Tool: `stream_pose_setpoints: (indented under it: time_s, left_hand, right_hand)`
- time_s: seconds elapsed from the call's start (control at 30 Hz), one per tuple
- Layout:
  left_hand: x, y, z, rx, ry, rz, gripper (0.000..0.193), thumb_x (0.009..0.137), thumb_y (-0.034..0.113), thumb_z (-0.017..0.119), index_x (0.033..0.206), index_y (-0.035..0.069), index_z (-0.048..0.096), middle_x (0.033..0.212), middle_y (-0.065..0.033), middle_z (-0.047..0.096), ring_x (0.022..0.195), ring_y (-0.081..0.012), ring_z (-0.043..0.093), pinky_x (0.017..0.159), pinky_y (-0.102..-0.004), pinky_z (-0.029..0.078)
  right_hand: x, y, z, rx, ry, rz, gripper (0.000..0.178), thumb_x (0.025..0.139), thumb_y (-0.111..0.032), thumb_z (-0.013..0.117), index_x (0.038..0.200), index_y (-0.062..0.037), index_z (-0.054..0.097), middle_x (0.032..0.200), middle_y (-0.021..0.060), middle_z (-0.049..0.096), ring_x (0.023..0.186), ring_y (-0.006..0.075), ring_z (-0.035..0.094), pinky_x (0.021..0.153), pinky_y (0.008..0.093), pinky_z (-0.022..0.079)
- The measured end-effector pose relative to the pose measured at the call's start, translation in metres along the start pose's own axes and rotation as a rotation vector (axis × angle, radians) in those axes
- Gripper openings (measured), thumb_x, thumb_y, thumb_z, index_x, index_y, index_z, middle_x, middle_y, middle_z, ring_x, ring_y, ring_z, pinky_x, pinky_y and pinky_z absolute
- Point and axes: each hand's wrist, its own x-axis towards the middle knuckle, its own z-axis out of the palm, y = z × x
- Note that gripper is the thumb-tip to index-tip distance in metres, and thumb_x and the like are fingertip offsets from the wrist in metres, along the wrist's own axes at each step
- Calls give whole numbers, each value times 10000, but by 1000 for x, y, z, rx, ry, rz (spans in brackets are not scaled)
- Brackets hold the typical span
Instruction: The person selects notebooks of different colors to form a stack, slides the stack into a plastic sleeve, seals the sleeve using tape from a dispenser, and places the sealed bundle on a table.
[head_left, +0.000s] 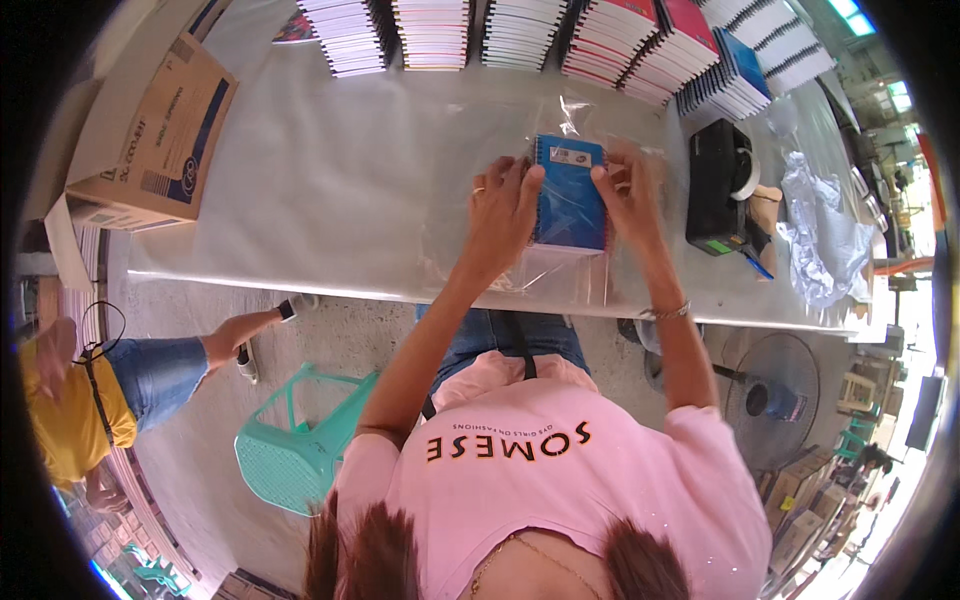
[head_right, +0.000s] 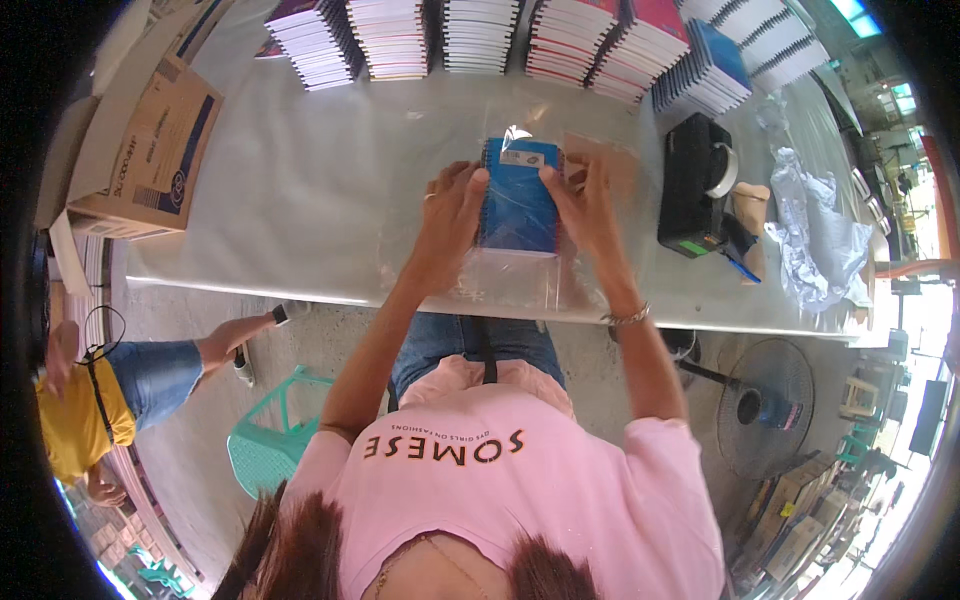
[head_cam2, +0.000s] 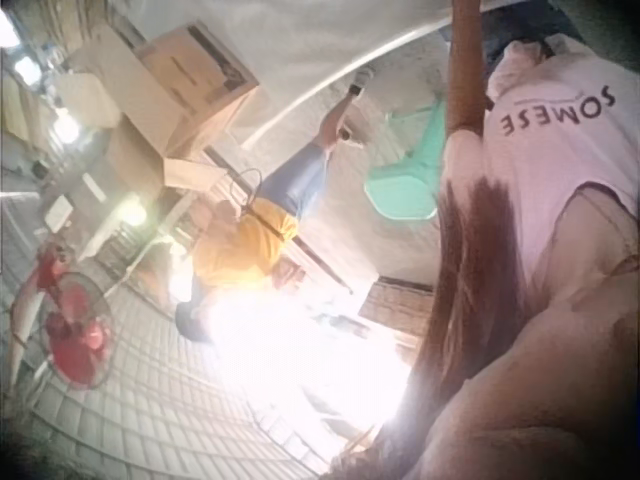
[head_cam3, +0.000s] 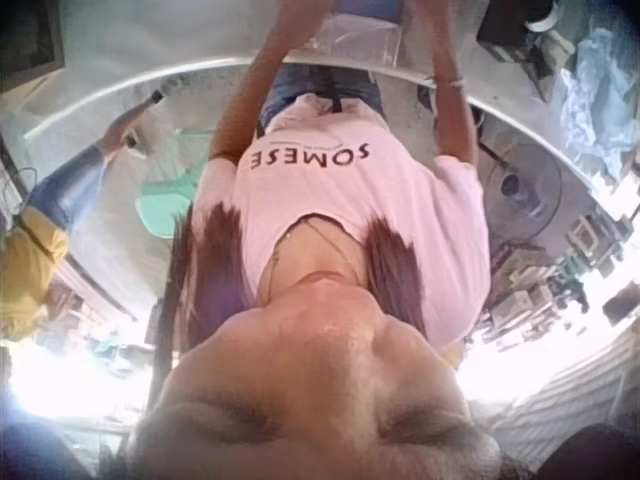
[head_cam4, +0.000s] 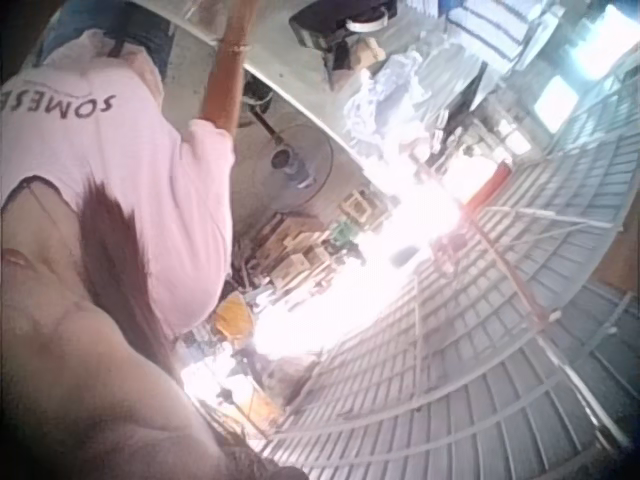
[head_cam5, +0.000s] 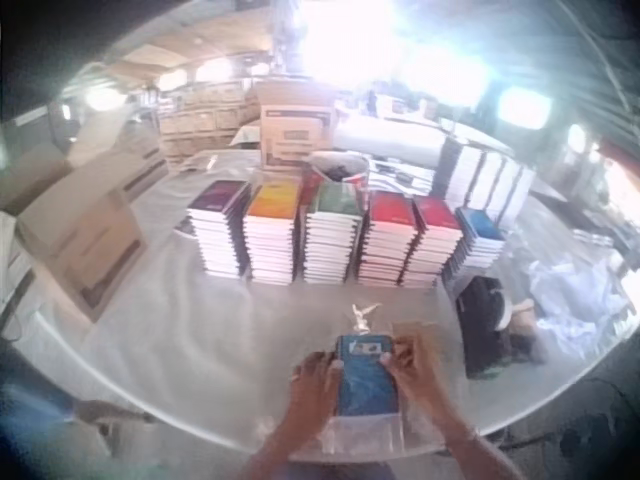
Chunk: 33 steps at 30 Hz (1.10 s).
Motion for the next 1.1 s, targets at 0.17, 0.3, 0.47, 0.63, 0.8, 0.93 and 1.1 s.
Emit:
stream_pose_setpoints:
  time_s: [0.17, 0.3, 0.47, 0.63, 0.8, 0.93, 1.1]
  left_hand:
    - [-3, 15, 8, -512, -33, -180, 577, 972, 395, 483, 1362, 9, 305, 1309, -196, 471, 1239, -297, 415, 1061, -402, 308]
    - [-13, 32, 1, -897, -118, -141, 709, 894, 159, 643, 1416, 56, 174, 1348, -169, 405, 1278, -239, 384, 1055, -390, 338]
    - [-25, 55, -13, -918, -111, 216, 928, 805, -10, 687, 1485, 65, 60, 1419, -183, 323, 1274, -260, 405, 1070, -386, 327]
    - [-17, 25, -12, -615, -179, 341, 998, 784, -28, 677, 1524, 134, 28, 1474, -197, 275, 1388, -287, 284, 1120, -413, 262]
    - [-3, 59, -58, -7, -164, 500, 764, 719, 54, 749, 1404, 153, 424, 1411, -111, 406, 1391, -286, 308, 1145, -457, 236]
    - [12, 105, -91, 517, -286, 721, 254, 684, 112, 760, 921, 173, 697, 1384, -32, 443, 1365, -267, 354, 1146, -493, 242]
    - [12, 139, -103, 597, -200, 741, 81, 689, 185, 762, 718, 155, 693, 1276, 13, 530, 1305, -237, 444, 1121, -483, 279]
  right_hand:
    - [-26, -36, 10, 529, -116, 232, 611, 913, -339, 640, 1348, -70, 306, 1152, 124, 511, 1026, 167, 497, 859, 281, 434]
    - [-43, -44, -13, 728, -123, 143, 732, 890, -225, 669, 1431, -108, 190, 1253, 120, 471, 1147, 184, 478, 946, 283, 405]
    - [-57, -64, -37, 838, -128, -91, 980, 768, -35, 722, 1498, -196, 89, 1412, 87, 327, 1280, 208, 393, 1062, 362, 361]
    - [-40, -28, -37, 545, -230, -263, 1137, 670, -22, 769, 1521, -209, 39, 1483, 75, 233, 1340, 227, 325, 1079, 375, 352]
    - [-29, -47, -50, 437, -222, -336, 899, 620, -58, 810, 1384, -192, 356, 1474, 83, 294, 1358, 281, 308, 1114, 414, 307]
    - [-11, -96, -90, -292, -257, -730, 354, 633, -107, 802, 946, -162, 646, 1414, 69, 402, 1326, 316, 344, 1104, 435, 302]
    - [-10, -131, -107, -238, -211, -751, 183, 668, -69, 772, 769, -124, 630, 1317, 50, 507, 1247, 283, 419, 1011, 410, 367]
